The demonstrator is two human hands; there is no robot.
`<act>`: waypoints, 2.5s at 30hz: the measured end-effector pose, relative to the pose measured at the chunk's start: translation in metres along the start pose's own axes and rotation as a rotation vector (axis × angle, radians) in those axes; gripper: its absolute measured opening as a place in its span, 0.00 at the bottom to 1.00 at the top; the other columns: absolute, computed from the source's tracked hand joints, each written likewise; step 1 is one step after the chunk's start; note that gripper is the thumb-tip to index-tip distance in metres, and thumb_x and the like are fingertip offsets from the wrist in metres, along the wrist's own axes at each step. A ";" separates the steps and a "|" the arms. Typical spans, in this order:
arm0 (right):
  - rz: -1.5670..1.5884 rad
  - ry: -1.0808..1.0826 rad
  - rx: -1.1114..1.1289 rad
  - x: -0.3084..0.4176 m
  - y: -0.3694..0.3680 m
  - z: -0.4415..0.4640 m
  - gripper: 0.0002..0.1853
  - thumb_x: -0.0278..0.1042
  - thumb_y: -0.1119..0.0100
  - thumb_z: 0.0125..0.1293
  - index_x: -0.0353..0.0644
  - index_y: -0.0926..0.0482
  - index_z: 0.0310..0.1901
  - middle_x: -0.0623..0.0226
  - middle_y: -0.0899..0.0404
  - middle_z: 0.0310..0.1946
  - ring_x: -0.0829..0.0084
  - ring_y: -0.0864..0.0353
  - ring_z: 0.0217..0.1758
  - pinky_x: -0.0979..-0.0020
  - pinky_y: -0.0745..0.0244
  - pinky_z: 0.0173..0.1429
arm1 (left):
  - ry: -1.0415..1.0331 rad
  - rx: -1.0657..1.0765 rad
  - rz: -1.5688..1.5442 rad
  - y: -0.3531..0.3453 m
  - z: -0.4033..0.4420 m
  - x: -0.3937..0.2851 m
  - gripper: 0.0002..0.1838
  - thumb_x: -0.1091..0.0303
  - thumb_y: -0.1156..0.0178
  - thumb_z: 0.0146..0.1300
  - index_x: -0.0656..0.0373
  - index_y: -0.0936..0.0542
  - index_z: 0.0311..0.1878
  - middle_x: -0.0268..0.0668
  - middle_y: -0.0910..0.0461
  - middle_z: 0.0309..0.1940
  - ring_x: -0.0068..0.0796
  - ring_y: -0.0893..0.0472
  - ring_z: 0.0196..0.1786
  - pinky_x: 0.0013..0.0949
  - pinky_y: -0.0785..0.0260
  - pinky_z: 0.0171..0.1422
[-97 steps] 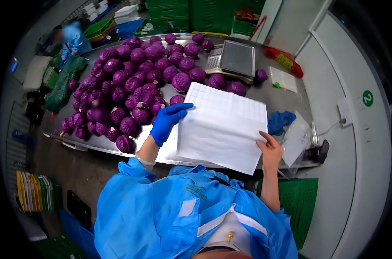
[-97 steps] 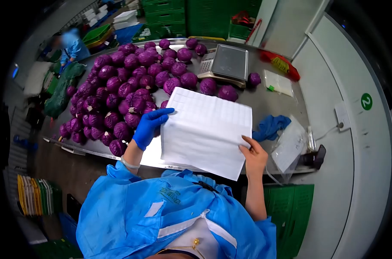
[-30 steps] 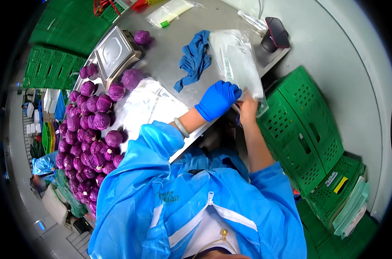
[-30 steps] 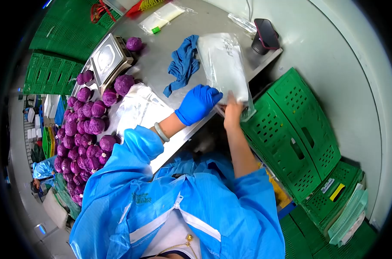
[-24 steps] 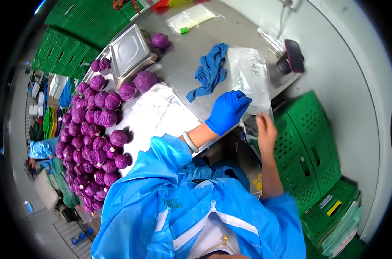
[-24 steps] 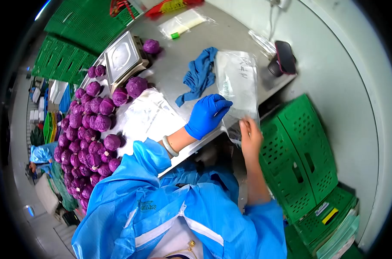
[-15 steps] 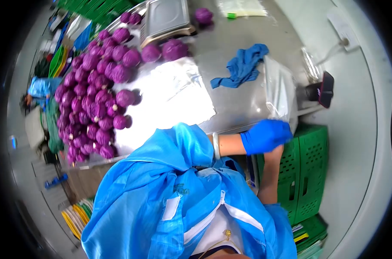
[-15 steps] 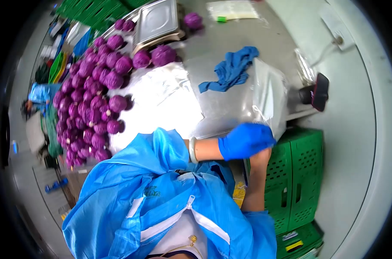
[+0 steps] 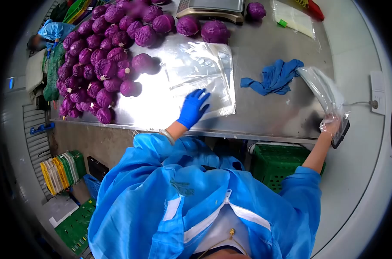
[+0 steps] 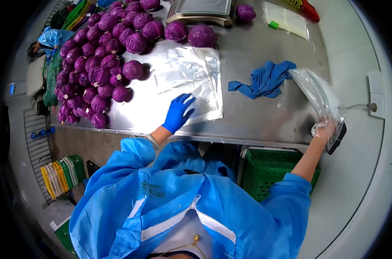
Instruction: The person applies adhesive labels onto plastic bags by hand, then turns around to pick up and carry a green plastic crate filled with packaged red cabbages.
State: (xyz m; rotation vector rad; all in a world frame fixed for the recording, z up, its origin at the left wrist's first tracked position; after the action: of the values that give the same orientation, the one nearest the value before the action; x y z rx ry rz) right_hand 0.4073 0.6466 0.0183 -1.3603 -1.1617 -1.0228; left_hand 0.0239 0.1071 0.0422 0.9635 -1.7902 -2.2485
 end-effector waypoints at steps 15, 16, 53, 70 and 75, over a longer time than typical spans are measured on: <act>-0.620 0.577 0.229 0.221 -0.053 0.037 0.20 0.30 0.45 0.68 0.33 0.26 0.59 0.59 0.19 0.49 0.66 0.19 0.48 0.67 0.23 0.53 | -0.271 0.141 0.072 -0.042 0.072 0.065 0.40 0.37 0.48 0.64 0.43 0.40 0.76 0.44 0.45 0.76 0.50 0.49 0.78 0.59 0.62 0.79; -0.575 0.548 0.209 0.217 -0.046 0.052 0.20 0.30 0.45 0.68 0.33 0.27 0.61 0.59 0.20 0.52 0.66 0.20 0.50 0.67 0.23 0.54 | -0.254 0.140 0.061 -0.043 0.069 0.066 0.40 0.36 0.48 0.64 0.43 0.40 0.76 0.44 0.45 0.76 0.50 0.49 0.79 0.59 0.62 0.79; -1.588 -0.023 -0.351 0.076 0.305 -0.437 0.35 0.45 0.32 0.57 0.42 0.30 0.65 0.53 0.30 0.64 0.52 0.32 0.67 0.53 0.36 0.69 | -0.485 0.033 -0.403 0.000 0.030 -0.171 0.27 0.74 0.38 0.64 0.60 0.29 0.67 0.44 0.26 0.58 0.40 0.25 0.50 0.40 0.32 0.57; -0.930 -0.926 -0.831 -0.098 0.118 -0.850 0.10 0.37 0.43 0.60 0.45 0.13 0.34 0.54 0.14 0.34 0.52 0.14 0.37 0.54 0.19 0.38 | -1.898 0.209 0.319 -0.202 -0.089 -0.424 0.48 0.37 0.47 0.63 0.55 0.50 0.78 0.43 0.48 0.78 0.47 0.44 0.77 0.52 0.49 0.76; -0.458 -1.576 -1.111 -0.114 -0.063 -1.036 0.11 0.31 0.45 0.62 0.41 0.17 0.43 0.55 0.16 0.45 0.56 0.15 0.49 0.57 0.20 0.49 | -1.798 0.152 0.550 -0.188 -0.093 -0.432 0.48 0.40 0.44 0.62 0.52 0.51 0.79 0.40 0.47 0.78 0.42 0.42 0.77 0.48 0.45 0.75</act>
State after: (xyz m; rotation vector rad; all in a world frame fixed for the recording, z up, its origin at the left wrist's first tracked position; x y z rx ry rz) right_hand 0.3424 -0.3956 0.0299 -3.1648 -2.2079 -0.7818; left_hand 0.4713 0.2823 0.0375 -1.9927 -1.9590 -2.4029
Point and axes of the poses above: each hand's wrist, its own z-axis towards the middle knuckle, its own y-axis out of the back of the hand, x = y × z, the point moved 4 cm from there along z, towards the middle knuckle
